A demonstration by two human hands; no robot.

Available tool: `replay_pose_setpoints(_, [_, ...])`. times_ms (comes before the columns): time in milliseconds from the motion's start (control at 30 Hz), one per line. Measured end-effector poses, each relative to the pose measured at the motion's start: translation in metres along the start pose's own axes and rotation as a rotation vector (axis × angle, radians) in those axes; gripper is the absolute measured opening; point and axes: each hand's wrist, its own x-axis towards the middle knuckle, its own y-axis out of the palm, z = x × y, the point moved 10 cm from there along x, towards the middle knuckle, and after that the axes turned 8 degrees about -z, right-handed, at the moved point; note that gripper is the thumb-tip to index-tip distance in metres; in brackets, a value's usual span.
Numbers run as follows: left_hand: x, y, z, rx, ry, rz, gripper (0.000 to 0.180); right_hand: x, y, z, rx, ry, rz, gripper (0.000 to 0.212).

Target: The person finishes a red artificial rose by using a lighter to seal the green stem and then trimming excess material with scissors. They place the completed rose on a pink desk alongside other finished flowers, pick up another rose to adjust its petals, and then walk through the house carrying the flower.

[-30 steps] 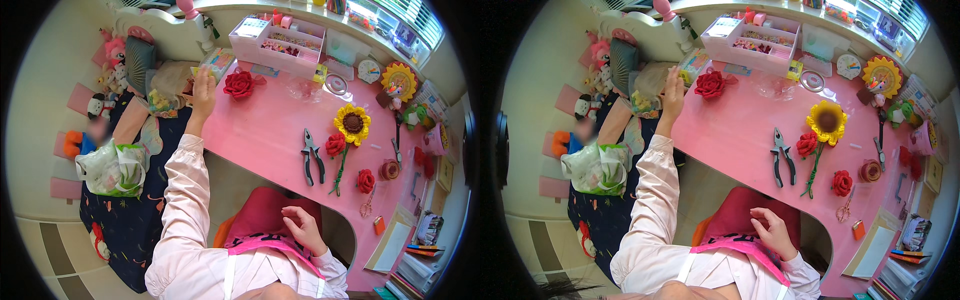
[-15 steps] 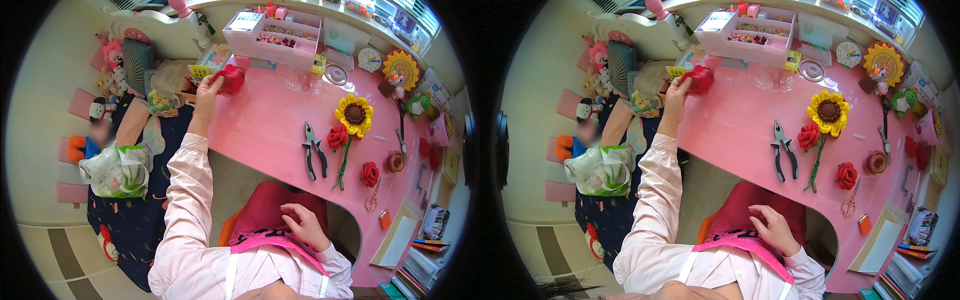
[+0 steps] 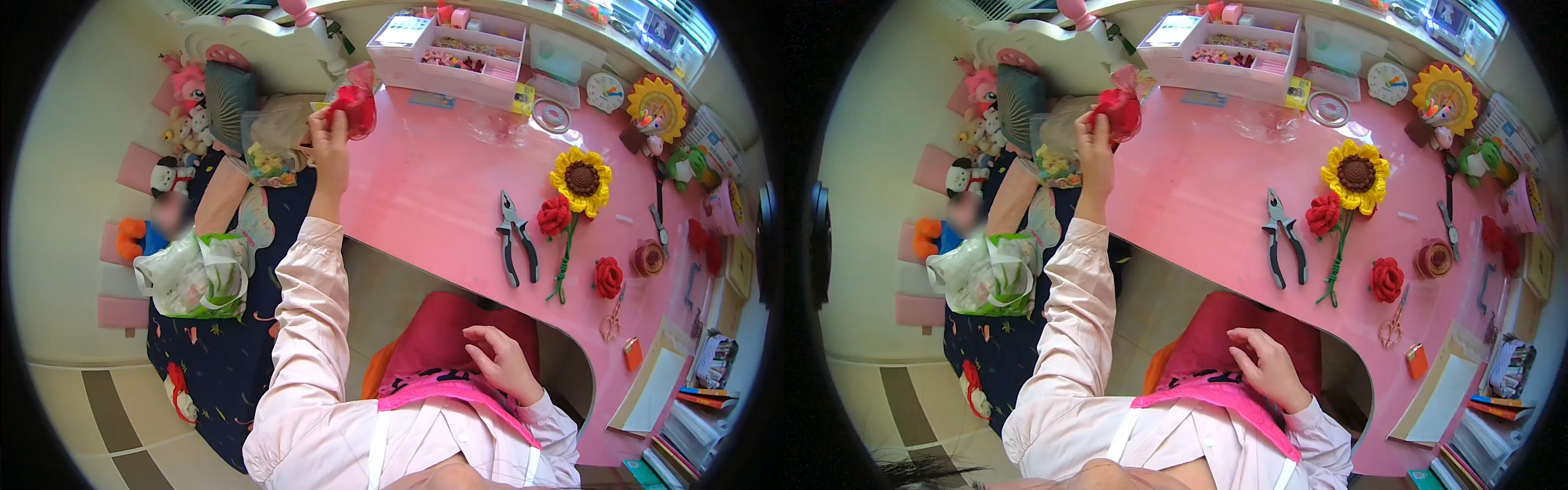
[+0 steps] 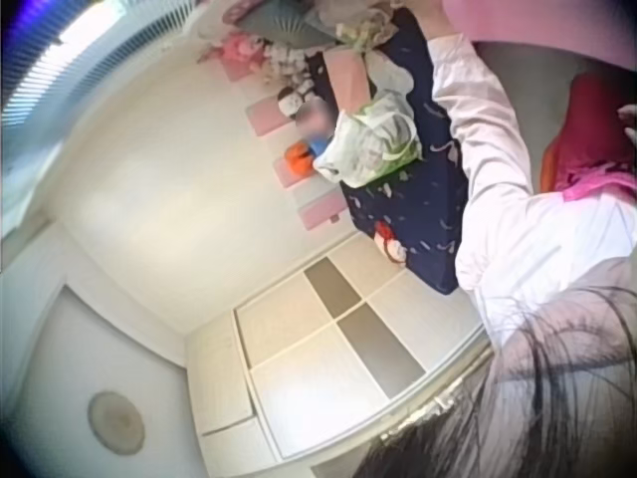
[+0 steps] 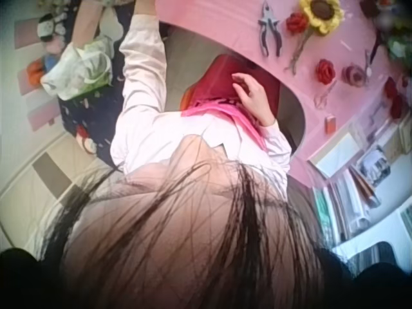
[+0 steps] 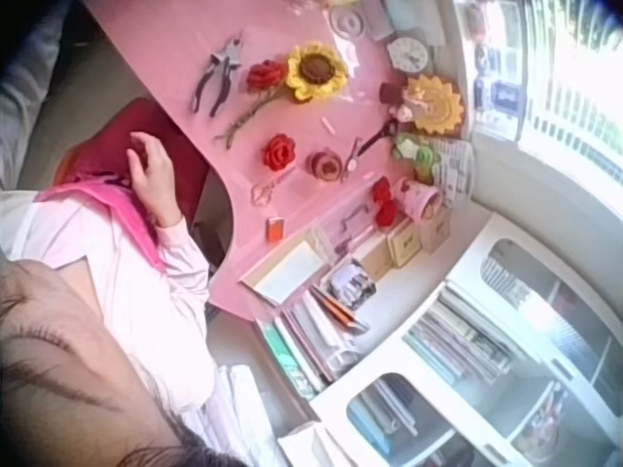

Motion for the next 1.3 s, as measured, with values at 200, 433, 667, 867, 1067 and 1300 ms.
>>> replay_pose_setpoints(200, [-0.062,0.06,-0.008,0.76,0.656,0.608,0.031,-0.003,0.003,0.0,-0.063,-0.051,0.004,0.026])
replay_pose_setpoints(433, [-0.08,-0.021,-0.034,0.497,0.356,0.318,0.028,-0.002,-0.003,0.034,0.049,-0.174,0.01,0.021])
replay_pose_setpoints(667, [-0.148,-0.081,0.007,0.968,0.501,0.275,0.03,-0.018,-0.008,0.23,0.323,-1.025,0.275,0.028])
replay_pose_setpoints(867, [-0.147,-0.065,0.013,0.914,0.576,0.221,0.031,-0.063,0.013,0.276,0.456,-1.188,0.241,0.064])
replay_pose_setpoints(1067, [-0.136,-0.084,0.024,0.911,0.529,0.257,0.031,-0.097,-0.012,0.269,0.237,-1.261,0.029,0.052])
replay_pose_setpoints(1300, [-0.078,0.012,-0.041,0.603,0.681,0.348,0.031,-0.115,-0.048,0.23,-0.055,-1.13,-0.403,0.027])
